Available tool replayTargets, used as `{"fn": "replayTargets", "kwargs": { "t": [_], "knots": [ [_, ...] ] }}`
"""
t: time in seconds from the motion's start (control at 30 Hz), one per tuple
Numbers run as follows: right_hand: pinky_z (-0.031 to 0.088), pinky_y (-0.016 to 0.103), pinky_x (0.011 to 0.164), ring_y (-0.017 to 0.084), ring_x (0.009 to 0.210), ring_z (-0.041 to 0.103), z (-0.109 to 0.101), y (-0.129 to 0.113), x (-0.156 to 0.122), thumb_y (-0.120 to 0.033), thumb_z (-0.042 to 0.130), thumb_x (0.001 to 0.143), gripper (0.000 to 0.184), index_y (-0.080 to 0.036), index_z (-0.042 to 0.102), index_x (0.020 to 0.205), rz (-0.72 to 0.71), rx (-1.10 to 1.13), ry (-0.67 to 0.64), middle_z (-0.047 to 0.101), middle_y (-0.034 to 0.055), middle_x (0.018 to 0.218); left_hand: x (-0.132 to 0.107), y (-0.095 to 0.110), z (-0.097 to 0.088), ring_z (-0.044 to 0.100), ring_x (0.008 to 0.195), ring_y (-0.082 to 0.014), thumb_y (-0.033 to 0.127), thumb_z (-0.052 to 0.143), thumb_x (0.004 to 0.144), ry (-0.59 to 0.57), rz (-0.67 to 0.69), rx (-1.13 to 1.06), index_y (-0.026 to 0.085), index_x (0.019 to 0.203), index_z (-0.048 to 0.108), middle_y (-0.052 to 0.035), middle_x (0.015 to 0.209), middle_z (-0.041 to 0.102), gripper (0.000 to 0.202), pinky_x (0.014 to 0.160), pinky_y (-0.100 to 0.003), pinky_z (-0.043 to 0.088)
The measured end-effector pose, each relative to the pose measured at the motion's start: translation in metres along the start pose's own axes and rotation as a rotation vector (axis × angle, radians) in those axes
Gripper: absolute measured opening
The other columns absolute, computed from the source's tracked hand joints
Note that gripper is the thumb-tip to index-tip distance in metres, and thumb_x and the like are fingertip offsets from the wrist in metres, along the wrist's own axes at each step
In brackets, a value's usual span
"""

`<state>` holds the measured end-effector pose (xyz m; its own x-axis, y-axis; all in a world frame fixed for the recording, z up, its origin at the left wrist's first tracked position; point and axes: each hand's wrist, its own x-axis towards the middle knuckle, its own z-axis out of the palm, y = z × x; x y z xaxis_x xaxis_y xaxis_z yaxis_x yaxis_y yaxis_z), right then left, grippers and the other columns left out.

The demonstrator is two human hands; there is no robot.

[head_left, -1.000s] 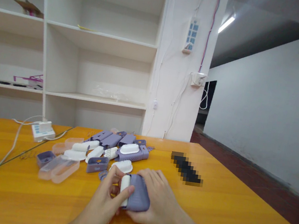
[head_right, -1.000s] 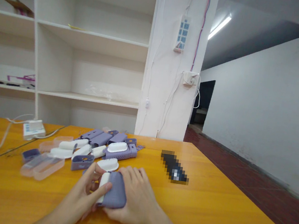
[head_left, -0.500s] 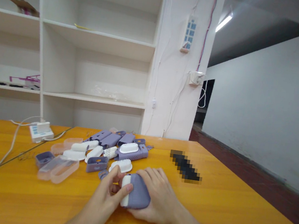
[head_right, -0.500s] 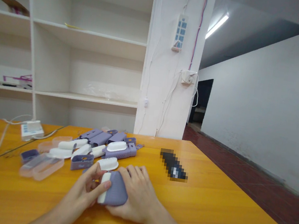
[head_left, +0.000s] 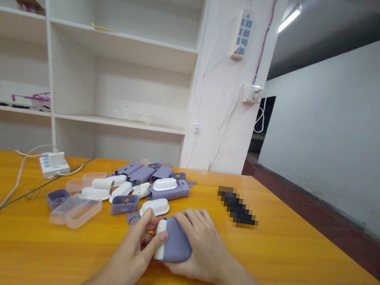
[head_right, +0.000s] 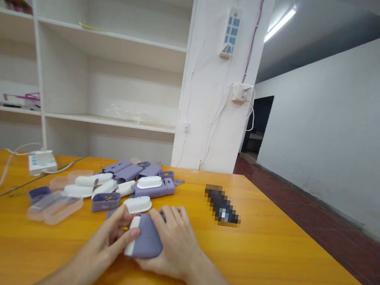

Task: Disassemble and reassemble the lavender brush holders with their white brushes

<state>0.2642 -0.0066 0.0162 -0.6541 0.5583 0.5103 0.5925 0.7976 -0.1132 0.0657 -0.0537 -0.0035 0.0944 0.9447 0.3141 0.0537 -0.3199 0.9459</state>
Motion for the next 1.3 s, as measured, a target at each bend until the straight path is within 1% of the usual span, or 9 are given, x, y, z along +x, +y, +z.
{"fn": "replayTargets", "kwargs": {
  "t": [0.3, 0.43, 0.63, 0.8, 0.93, 1.03, 1.17, 1.23, 1.3],
  "knots": [
    [0.036, 0.045, 0.092, 0.031, 0.101, 0.055, 0.002, 0.003, 0.001, -0.058, 0.078, 0.066, 0.079, -0.023, 0.050, 0.131, -0.038, 0.008, 0.022, 0.061, 0.0098, 0.117, -0.004, 0.002, 0.006, 0.059, 0.069, -0.0126, 0.049, 0.069, 0.089, 0.097, -0.008, -0.054, 0.024, 0.089, 0.049, 0.0011, 0.091, 0.062, 0.032, 0.058, -0.019, 0.047],
    [0.037, 0.045, 0.092, 0.031, 0.101, 0.055, 0.002, 0.004, 0.001, -0.059, 0.077, 0.067, 0.078, -0.023, 0.050, 0.131, -0.054, 0.023, 0.020, 0.061, 0.0098, 0.116, -0.003, -0.001, 0.005, 0.053, 0.061, -0.0085, 0.047, 0.067, 0.091, 0.079, -0.027, -0.077, 0.025, 0.089, 0.049, 0.0034, 0.088, 0.060, 0.029, 0.053, -0.016, 0.042],
    [0.037, 0.044, 0.093, 0.030, 0.101, 0.055, -0.004, 0.005, 0.002, -0.059, 0.072, 0.072, 0.068, -0.021, 0.054, 0.125, -0.095, 0.022, -0.014, 0.062, 0.0104, 0.115, -0.003, -0.001, 0.002, 0.064, 0.085, -0.0171, 0.046, 0.066, 0.093, 0.002, -0.030, -0.073, 0.025, 0.093, 0.048, -0.0014, 0.095, 0.066, 0.028, 0.072, -0.025, 0.051],
    [0.038, 0.044, 0.093, 0.030, 0.101, 0.056, -0.005, 0.006, 0.001, -0.058, 0.075, 0.070, 0.069, -0.020, 0.055, 0.123, -0.105, 0.033, -0.010, 0.063, 0.0103, 0.114, -0.007, 0.004, 0.001, 0.066, 0.084, -0.0195, 0.048, 0.057, 0.098, -0.073, -0.062, -0.055, 0.029, 0.131, 0.037, -0.0044, 0.104, 0.071, 0.043, 0.075, -0.029, 0.051],
    [0.038, 0.043, 0.093, 0.029, 0.102, 0.056, -0.008, 0.009, 0.003, -0.057, 0.078, 0.069, 0.071, -0.021, 0.054, 0.125, -0.130, 0.068, -0.012, 0.064, 0.0091, 0.117, -0.006, 0.005, -0.001, 0.064, 0.083, -0.0203, 0.049, 0.058, 0.097, -0.030, -0.003, 0.186, 0.028, 0.137, 0.046, -0.0028, 0.097, 0.071, 0.046, 0.075, -0.029, 0.050],
    [0.037, 0.043, 0.096, 0.029, 0.105, 0.056, -0.011, 0.012, 0.005, -0.056, 0.078, 0.071, 0.075, -0.022, 0.051, 0.132, -0.132, 0.053, -0.014, 0.063, 0.0094, 0.121, 0.000, 0.001, -0.001, 0.066, 0.090, -0.0222, 0.050, 0.065, 0.093, 0.055, 0.015, 0.290, 0.027, 0.139, 0.053, -0.0053, 0.110, 0.072, 0.053, 0.081, -0.031, 0.051],
    [0.037, 0.045, 0.098, 0.030, 0.106, 0.057, -0.011, 0.011, 0.005, -0.062, 0.076, 0.073, 0.079, -0.023, 0.050, 0.137, -0.122, 0.024, -0.028, 0.063, 0.0098, 0.122, 0.011, 0.003, 0.000, 0.067, 0.110, -0.0299, 0.062, 0.066, 0.086, 0.072, -0.171, -0.012, 0.021, 0.134, 0.061, -0.0115, 0.119, 0.072, 0.064, 0.082, -0.037, 0.058],
    [0.037, 0.046, 0.097, 0.031, 0.105, 0.057, -0.010, 0.012, 0.006, -0.063, 0.076, 0.073, 0.080, -0.024, 0.050, 0.138, -0.097, -0.011, -0.024, 0.063, 0.0101, 0.121, 0.015, 0.010, -0.004, 0.070, 0.109, -0.0327, 0.068, 0.069, 0.079, 0.030, -0.237, -0.212, 0.018, 0.122, 0.070, -0.0145, 0.117, 0.075, 0.066, 0.079, -0.041, 0.060],
    [0.038, 0.047, 0.097, 0.032, 0.106, 0.057, -0.010, 0.018, 0.007, -0.058, 0.077, 0.074, 0.076, -0.024, 0.051, 0.137, -0.033, -0.091, 0.002, 0.064, 0.0111, 0.120, 0.016, 0.020, -0.011, 0.074, 0.100, -0.0325, 0.070, 0.071, 0.076, 0.063, -0.205, -0.283, 0.015, 0.101, 0.077, -0.0157, 0.103, 0.080, 0.061, 0.086, -0.043, 0.059]
  ]
}}
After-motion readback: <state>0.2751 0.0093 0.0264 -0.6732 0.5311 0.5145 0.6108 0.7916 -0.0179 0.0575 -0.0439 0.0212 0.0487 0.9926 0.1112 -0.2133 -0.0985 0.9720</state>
